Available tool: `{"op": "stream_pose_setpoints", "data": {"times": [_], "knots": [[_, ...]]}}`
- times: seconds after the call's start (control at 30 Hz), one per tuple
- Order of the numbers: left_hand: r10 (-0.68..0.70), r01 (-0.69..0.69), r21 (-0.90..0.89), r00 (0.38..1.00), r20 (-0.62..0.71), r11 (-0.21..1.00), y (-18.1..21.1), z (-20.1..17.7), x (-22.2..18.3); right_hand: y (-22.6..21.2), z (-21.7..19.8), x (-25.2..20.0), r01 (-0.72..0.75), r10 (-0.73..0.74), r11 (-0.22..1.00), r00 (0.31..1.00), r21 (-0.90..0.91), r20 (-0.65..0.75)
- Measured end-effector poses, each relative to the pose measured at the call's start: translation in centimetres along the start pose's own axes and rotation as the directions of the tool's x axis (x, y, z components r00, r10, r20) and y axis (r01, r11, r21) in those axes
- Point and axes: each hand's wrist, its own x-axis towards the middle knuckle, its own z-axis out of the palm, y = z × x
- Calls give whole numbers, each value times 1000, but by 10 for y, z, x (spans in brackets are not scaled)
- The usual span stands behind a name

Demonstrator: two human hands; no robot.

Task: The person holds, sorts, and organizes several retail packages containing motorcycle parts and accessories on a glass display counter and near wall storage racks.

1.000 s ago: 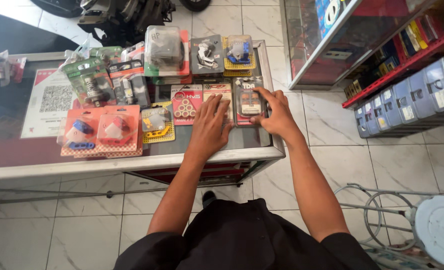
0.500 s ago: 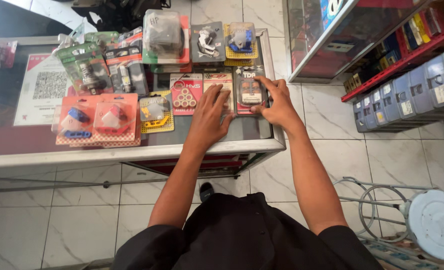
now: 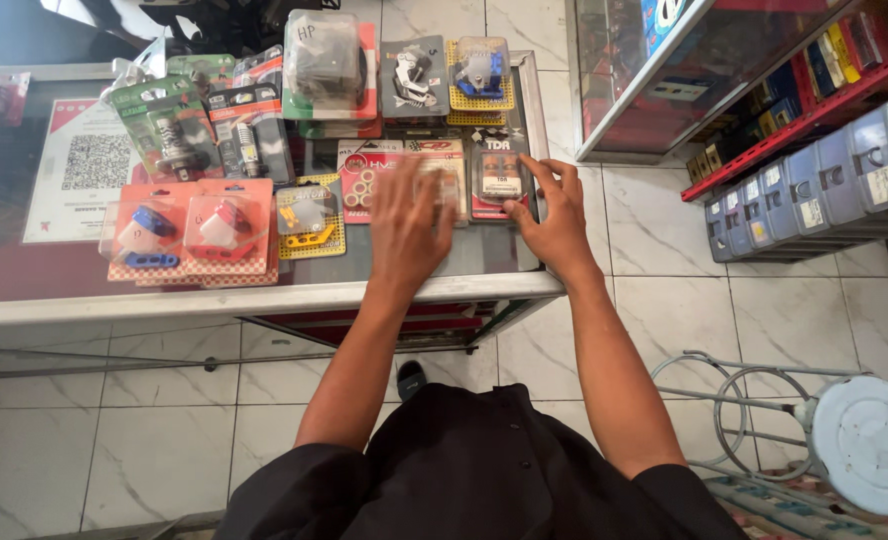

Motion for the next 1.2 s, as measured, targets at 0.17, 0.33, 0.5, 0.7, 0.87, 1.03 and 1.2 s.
{"op": "stream_pose_setpoints", "data": {"times": [0.17,0.33,0.5,0.7,0.87,1.03,1.2], "knots": [[-144,171,183,978,-151,968,-2,-1,-3,-6,0,-3,39,-41,988,999,-153,-11],[-181,189,92,979,-97,978,-4,3,-5,-10,-2,-3,67,-69,982,998,-179,-8],[-211,212,-53,977,17,976,-5,6,-6,-12,-2,-4,49,-47,978,999,-201,16],[-185,191,160,981,-56,968,-7,8,-6,-15,-4,-5,103,-101,968,995,-228,20],[-216,211,139,976,22,967,-8,9,-6,-17,-4,-5,109,-106,961,994,-255,24],[-189,191,73,981,-41,979,-12,8,-8,-19,-4,-7,107,-104,958,994,-268,26],[-179,181,8,978,-109,983,-21,-7,-14,-27,-6,-7,153,-159,921,987,-357,11]]}}
